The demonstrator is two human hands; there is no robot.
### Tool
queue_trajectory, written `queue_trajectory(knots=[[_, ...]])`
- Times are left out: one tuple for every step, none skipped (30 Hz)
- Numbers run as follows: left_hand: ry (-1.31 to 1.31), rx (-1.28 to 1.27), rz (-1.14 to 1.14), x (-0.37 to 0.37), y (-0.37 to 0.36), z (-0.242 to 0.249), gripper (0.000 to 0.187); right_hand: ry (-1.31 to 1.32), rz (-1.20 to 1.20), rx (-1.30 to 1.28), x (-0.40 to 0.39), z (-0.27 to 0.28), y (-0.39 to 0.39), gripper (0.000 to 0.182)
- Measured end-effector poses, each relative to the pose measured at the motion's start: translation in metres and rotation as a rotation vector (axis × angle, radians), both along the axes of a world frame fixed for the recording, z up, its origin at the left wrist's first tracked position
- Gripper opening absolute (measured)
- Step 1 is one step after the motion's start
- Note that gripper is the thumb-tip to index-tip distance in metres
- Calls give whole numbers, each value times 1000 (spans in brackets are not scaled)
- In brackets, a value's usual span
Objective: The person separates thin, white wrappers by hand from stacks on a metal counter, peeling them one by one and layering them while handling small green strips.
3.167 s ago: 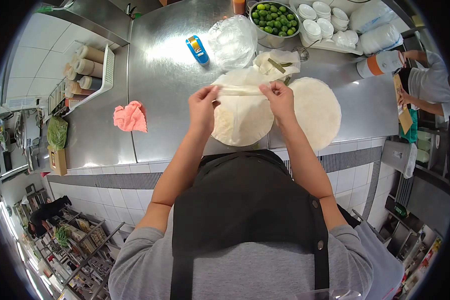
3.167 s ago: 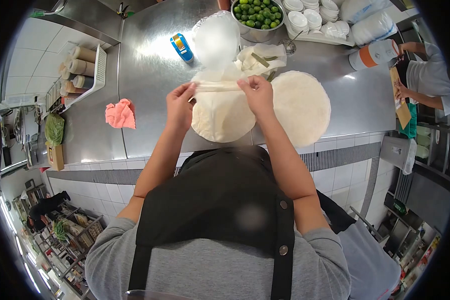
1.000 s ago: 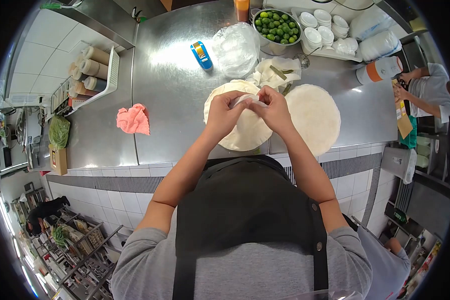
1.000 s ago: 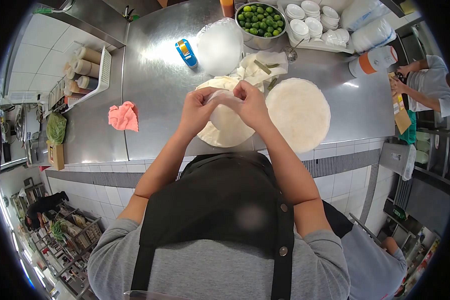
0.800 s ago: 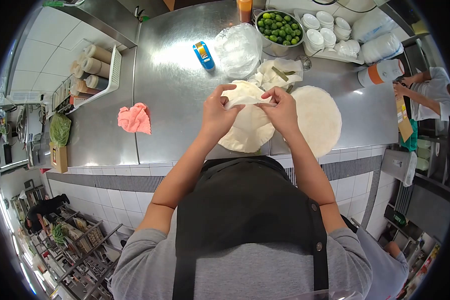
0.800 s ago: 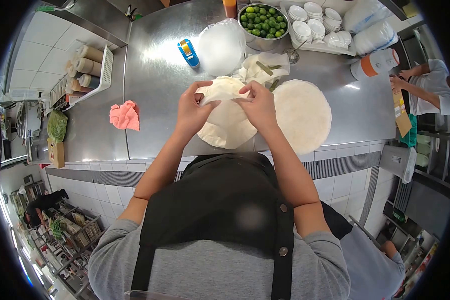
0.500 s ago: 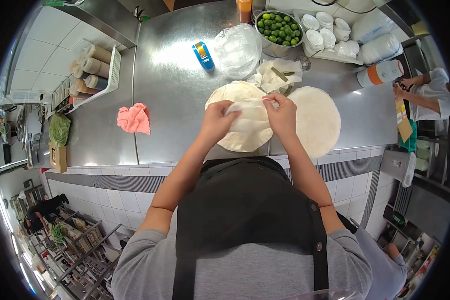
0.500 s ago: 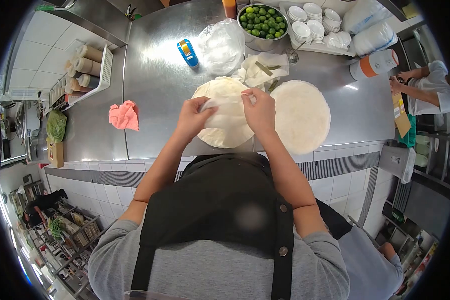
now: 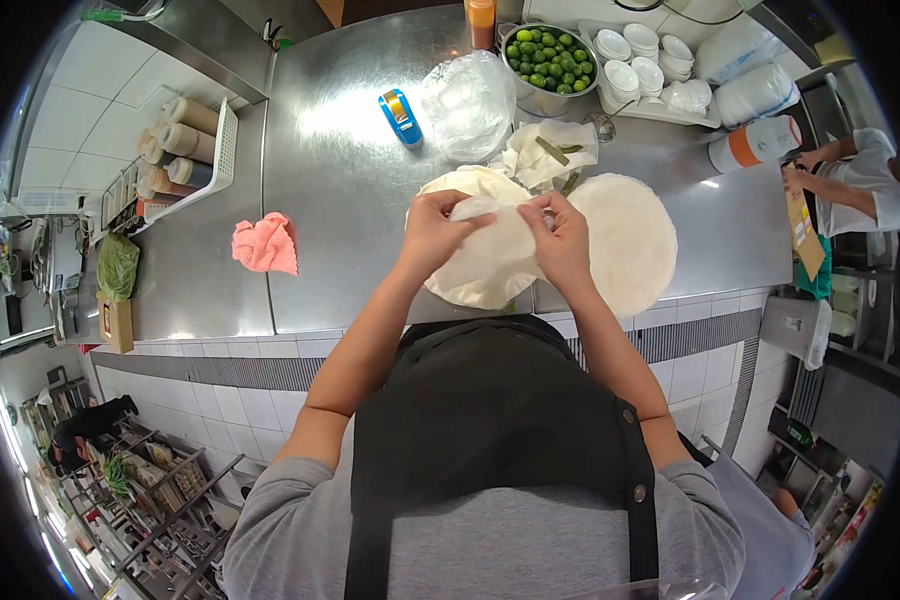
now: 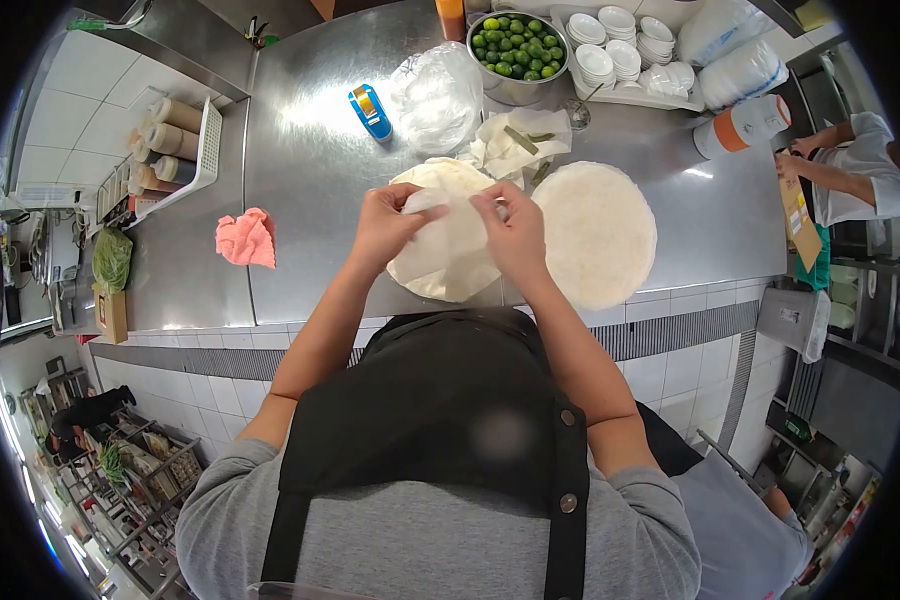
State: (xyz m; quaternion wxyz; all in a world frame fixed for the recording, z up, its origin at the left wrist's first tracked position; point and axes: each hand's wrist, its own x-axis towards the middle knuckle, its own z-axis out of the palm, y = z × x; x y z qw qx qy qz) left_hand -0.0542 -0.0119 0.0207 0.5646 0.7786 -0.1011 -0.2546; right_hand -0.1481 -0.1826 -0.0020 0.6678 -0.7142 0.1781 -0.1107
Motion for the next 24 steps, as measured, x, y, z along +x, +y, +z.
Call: queue_trajectory(knots=[[11,-2,44,3,3,-1,28,78,-73,62,-2,2,-1,17],[13,22,44,6,6,-1,21,78,-73,63,-4,-1,-2,17],[13,22,43,6,5,-7,21,110,-70,39,-6,-7,-1,18],[-6,-106,67,6,4,-17,21,142,-66,16,-7,-11,-1,19],[-24,-233,92,5,3,-24,20,141,-65,16,-7,-16,-1,19],[-25,-233,92,4,2,-20,20,89,-27,3,-5,-16,3,20],[10,-171,74,2,1,-16,19,36,10,-9,-4,-17,6,21],[46,-110,56,0,0,-11,19,36,8,-9,0,-18,10,21],[45,-111,54,-2,-2,-8,19,-62,-27,-29,6,-16,15,22],[48,-153,22,-5,-3,-5,18,-159,-60,-48,10,-14,18,23],[51,-195,-11,-7,-3,-2,17,-159,-63,-47,10,-10,16,23],[52,-194,-14,-9,-2,1,17,-42,24,-75,11,6,14,26],[78,-212,-31,-10,-1,4,17,75,111,-103,11,14,11,30],[103,-231,-47,-10,0,6,17,74,110,-103,13,6,6,30],[103,-231,-46,-8,3,8,17,61,190,4,15,-9,-3,34],[127,-204,14,-4,8,10,18,47,272,111,17,-14,-7,39],[150,-176,74,0,12,11,18,46,274,112,16,-19,-9,39],[125,-214,139,4,16,9,21,46,169,111,16,-20,-9,41],[124,-213,141,5,19,7,21,46,64,110,16,-21,-10,44],[119,-220,125,7,22,5,23,33,60,89,15,-30,-9,42],[115,-226,110,7,24,4,25,33,63,90,14,-26,-5,42],[116,-225,113,7,24,-1,25,35,46,114,12,-22,2,42],[-1,-134,55,6,23,-7,28,37,29,139,11,-19,7,41],[-117,-44,-4,5,19,-4,30,39,30,139,11,-20,10,41]])
